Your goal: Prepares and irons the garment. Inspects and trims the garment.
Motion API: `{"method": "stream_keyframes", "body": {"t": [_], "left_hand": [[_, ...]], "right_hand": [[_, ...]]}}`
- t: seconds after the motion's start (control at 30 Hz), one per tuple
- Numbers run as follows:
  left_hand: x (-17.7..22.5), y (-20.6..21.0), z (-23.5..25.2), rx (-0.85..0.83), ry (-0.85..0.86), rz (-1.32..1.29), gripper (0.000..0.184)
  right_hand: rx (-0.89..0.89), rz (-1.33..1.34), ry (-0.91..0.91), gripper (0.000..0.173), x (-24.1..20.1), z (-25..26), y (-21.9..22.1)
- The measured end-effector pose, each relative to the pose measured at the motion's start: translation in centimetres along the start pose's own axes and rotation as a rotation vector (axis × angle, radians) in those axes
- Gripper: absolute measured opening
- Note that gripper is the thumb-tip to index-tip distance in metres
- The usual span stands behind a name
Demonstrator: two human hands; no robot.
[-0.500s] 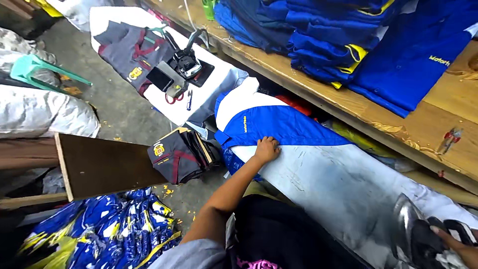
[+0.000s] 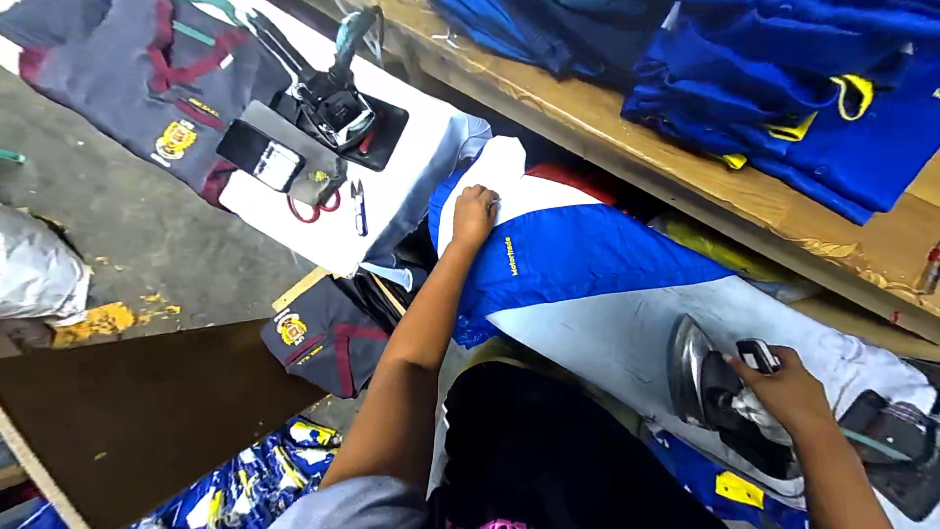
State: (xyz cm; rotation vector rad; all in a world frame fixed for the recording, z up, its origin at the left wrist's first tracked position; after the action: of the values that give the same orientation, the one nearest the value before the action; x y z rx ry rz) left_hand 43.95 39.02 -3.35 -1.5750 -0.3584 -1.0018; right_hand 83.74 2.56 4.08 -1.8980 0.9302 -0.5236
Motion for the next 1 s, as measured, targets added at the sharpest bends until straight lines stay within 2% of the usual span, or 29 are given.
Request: {"method": "stream_keyframes", "body": {"t": [0.1,0.17,0.23,0.3,0.37,0.43,0.5,0.6,0.7,0.8,0.9,1.0], "left_hand": [[-0.7,0.6,1.8,-0.117,0.061,-0.010,0.023],[-1.5,0.7,2.1,-0.138,0.060,-0.044,0.022],[-2.0,0.7,2.3,-0.116,0.073,-0.077,0.021],[-2.2,0.6,2.3,-0.084,0.090,-0.104,0.020],[-2.1,0.5,2.3,-0.066,0.098,-0.111,0.019],[-2.0,0.6,2.2,-0.080,0.112,-0.082,0.019],[-1.8,0.8,2.1,-0.089,0.148,-0.034,0.020],[-1.9,1.2,2.1,-0.087,0.200,0.043,0.021],[-1.9,1.3,2.1,-0.061,0.174,0.050,0.022],[-2.4,0.7,2.4,-0.056,0.006,-0.099,0.022],[-3.3,-0.4,2.8,-0.036,-0.166,-0.324,0.023],[-4.3,-2.1,2.3,0.039,-0.276,-0.579,0.029]], "right_hand": [[-0.002,-0.017,0.033,0.061,-1.8,0.2,1.0],[-0.025,-0.017,0.058,0.062,-1.8,0.2,1.5],[-0.025,-0.054,0.058,0.072,-1.9,-0.2,1.0],[0.090,-0.107,-0.034,0.085,-4.4,-1.3,-0.9],[0.274,-0.057,-0.185,0.077,-9.5,-2.6,-2.9],[0.321,0.072,-0.314,0.066,-15.8,-2.8,-2.6],[0.246,0.168,-0.406,0.059,-22.4,-1.4,0.2],[0.252,0.223,-0.620,0.050,-32.4,1.2,5.0],[0.310,0.107,-0.818,0.044,-39.7,2.8,8.2],[0.324,-0.055,-0.841,0.044,-41.9,3.6,10.8],[0.441,-0.091,-0.849,0.046,-40.9,3.5,12.5],[0.466,-0.103,-0.853,0.047,-40.8,3.4,12.9]]}}
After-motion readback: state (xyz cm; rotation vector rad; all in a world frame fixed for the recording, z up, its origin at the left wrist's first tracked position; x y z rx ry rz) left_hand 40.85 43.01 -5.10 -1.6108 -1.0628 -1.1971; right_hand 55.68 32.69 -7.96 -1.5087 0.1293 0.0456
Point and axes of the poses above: each hand's wrist, its own z-axis towards the middle knuckle, its own y-axis out of the palm, x = y × z, the point moved 8 cm from there along z, towards the middle knuckle, and after that the axes turned 13 degrees about -z, right-handed, at the moved point
